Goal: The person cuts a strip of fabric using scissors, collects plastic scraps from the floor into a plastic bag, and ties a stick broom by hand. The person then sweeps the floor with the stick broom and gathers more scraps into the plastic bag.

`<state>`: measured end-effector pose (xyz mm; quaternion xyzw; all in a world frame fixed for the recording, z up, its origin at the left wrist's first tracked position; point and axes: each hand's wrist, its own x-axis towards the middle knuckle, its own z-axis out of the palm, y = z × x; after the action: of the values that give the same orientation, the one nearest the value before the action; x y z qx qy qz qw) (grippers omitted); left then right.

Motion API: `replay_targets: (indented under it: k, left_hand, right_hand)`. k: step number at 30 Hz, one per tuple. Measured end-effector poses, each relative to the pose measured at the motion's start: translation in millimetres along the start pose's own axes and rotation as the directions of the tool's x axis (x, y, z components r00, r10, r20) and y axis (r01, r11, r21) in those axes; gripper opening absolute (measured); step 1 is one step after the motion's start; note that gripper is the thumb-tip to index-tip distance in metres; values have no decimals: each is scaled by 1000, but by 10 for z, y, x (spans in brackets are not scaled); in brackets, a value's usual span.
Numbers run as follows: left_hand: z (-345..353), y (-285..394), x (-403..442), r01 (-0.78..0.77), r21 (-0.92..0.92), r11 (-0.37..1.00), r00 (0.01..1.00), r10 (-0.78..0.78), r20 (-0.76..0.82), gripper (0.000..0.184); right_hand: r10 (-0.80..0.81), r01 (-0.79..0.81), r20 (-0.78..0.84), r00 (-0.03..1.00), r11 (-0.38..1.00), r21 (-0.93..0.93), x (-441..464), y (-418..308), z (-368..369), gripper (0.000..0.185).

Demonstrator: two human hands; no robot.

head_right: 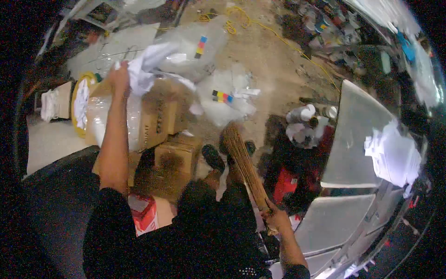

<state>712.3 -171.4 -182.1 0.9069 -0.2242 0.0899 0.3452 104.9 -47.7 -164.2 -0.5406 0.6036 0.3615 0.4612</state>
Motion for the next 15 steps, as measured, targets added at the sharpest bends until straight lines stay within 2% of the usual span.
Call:
replay_targets:
  k: [1, 3, 4, 6, 8, 9, 10, 11, 12, 13, 14, 15]
  left_hand:
    - [-366, 278, 99, 59, 44, 997, 997, -56, -53, 38]
    - [-736, 56, 679, -139, 10, 990, 976, 139, -165, 39]
    - [-1113, 479, 613, -50, -177, 983, 988, 23, -150, 37]
    - [-1351, 512, 883, -157, -513, 844, 984, 92, -150, 31]
    - [-1424, 603, 932, 14, -187, 982, 1000, -18, -20, 25]
    - [-1295, 504, 920, -192, -204, 960, 968, 220, 123, 27]
    - [-1277, 853, 592, -38, 125, 991, 943, -6, 333, 35]
    - [-759, 174, 654, -347, 275, 896, 923, 274, 271, 41]
    - [-708, 505, 172, -350, 308, 885, 875, 191, 445, 44]
    - [-271, 67, 24, -314, 199, 928, 768, 126, 628, 43]
    - [-153, 153, -299, -357, 256, 899, 666, 53, 744, 46]
    - [75, -117, -554, -432, 282, 857, 623, 57, 781, 46]
  right_hand:
    - [-33, 32, -12, 999, 998, -45, 43, -34, -26, 64]
    - [-107, 105, -21, 994, 990, -92, 70, -96, -103, 65]
    - [-128, 126, -13, 992, 986, -107, 78, -94, -157, 65]
    - [-160, 158, 0, 987, 979, -127, 136, -112, -291, 65]
    - [-223, 217, -23, 975, 964, -155, 242, -74, -411, 65]
    - [-259, 248, -51, 964, 954, -166, 303, -74, -467, 65]
    - [-271, 259, -49, 961, 950, -172, 314, -125, -544, 65]
    - [-249, 235, -57, 967, 955, -179, 300, -201, -649, 65]
    - [-224, 208, -70, 972, 961, -185, 332, -253, -726, 64]
    - [-226, 209, -72, 972, 960, -189, 406, -244, -742, 64]
    - [-253, 233, -123, 960, 960, -154, 475, -195, -737, 63]
    - [-268, 250, -165, 949, 961, -122, 511, -133, -716, 63]
